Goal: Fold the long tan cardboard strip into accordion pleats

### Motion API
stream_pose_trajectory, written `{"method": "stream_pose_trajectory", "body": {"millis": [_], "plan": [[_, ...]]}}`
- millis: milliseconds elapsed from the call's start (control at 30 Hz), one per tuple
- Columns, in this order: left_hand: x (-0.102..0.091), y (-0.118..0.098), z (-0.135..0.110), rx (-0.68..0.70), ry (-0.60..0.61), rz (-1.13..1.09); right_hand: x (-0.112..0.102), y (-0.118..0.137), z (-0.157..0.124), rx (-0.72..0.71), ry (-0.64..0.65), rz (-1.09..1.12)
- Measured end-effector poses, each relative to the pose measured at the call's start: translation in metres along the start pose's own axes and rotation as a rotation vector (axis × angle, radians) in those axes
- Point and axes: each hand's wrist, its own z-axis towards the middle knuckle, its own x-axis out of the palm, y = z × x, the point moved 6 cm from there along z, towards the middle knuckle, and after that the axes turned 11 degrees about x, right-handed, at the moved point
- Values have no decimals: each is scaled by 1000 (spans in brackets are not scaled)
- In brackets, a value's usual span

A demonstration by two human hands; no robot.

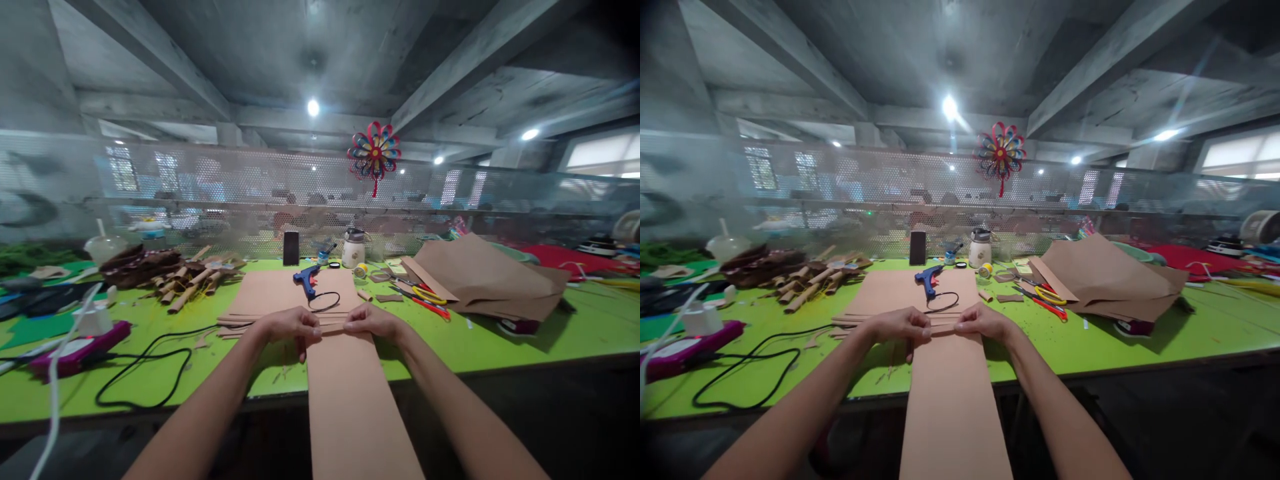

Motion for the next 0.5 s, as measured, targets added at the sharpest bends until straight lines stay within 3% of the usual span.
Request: {"method": "stream_pose_trajectory", "body": {"millis": [267,500], "plan": [[-1,-26,13,171,-232,733,7,3,8,-119,-55,-116],[6,-30,16,201,-265,829,20,10,9,-145,-125,-204]]}}
